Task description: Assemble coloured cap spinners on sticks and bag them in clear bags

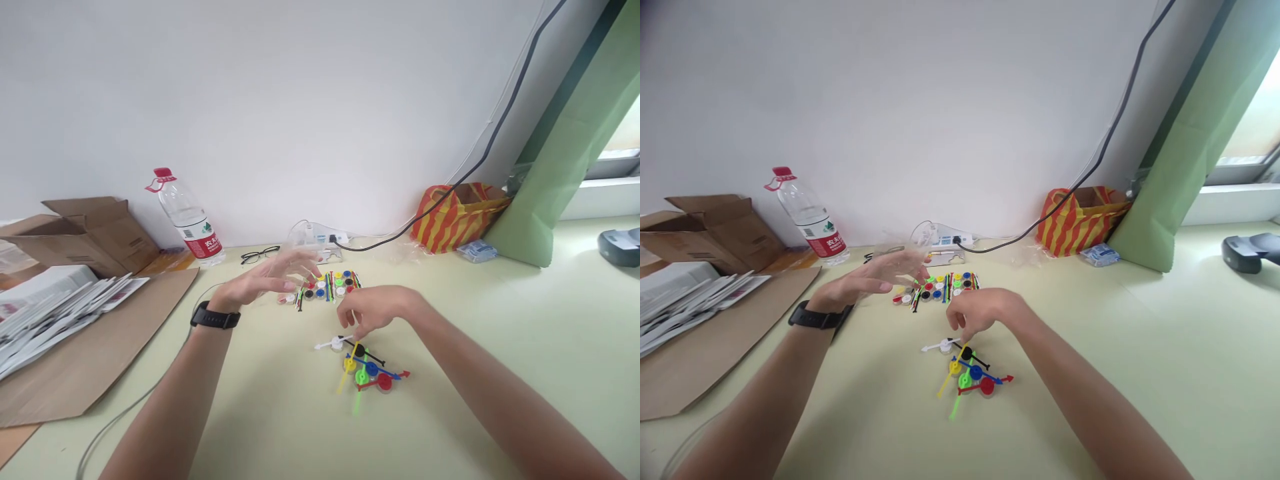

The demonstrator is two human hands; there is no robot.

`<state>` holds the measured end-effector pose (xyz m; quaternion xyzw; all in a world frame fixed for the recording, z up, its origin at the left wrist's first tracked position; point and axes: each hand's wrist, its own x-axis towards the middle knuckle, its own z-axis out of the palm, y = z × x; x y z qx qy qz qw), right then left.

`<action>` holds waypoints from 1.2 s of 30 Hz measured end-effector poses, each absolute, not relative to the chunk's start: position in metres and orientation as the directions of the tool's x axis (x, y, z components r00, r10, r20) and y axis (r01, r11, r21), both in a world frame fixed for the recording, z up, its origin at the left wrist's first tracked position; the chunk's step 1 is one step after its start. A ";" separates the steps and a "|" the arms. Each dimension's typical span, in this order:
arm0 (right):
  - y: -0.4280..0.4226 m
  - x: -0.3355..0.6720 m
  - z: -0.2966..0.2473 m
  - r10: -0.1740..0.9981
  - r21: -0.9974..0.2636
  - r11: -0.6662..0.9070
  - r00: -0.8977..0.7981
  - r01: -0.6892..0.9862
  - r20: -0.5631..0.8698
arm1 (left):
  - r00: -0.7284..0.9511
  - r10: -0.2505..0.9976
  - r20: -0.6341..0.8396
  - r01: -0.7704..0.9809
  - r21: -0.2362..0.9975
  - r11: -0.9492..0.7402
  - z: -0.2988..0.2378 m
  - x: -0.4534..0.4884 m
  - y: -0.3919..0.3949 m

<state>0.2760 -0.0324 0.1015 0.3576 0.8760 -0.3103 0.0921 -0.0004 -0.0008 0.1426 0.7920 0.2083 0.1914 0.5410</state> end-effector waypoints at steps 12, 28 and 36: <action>-0.036 0.267 0.101 0.608 -0.421 0.606 -0.735 0.675 -0.300 | 0.727 0.685 0.039 0.374 0.814 -0.444 0.145 -0.001 -0.002; -0.047 0.345 0.173 0.799 -0.781 0.576 -0.370 0.242 0.474 | 0.616 0.766 0.185 0.699 0.320 -0.639 0.136 0.012 -0.006; -0.038 0.327 0.160 0.843 -0.805 0.531 -0.257 0.263 0.472 | 0.686 0.708 0.170 0.592 0.436 -0.678 0.139 0.033 -0.019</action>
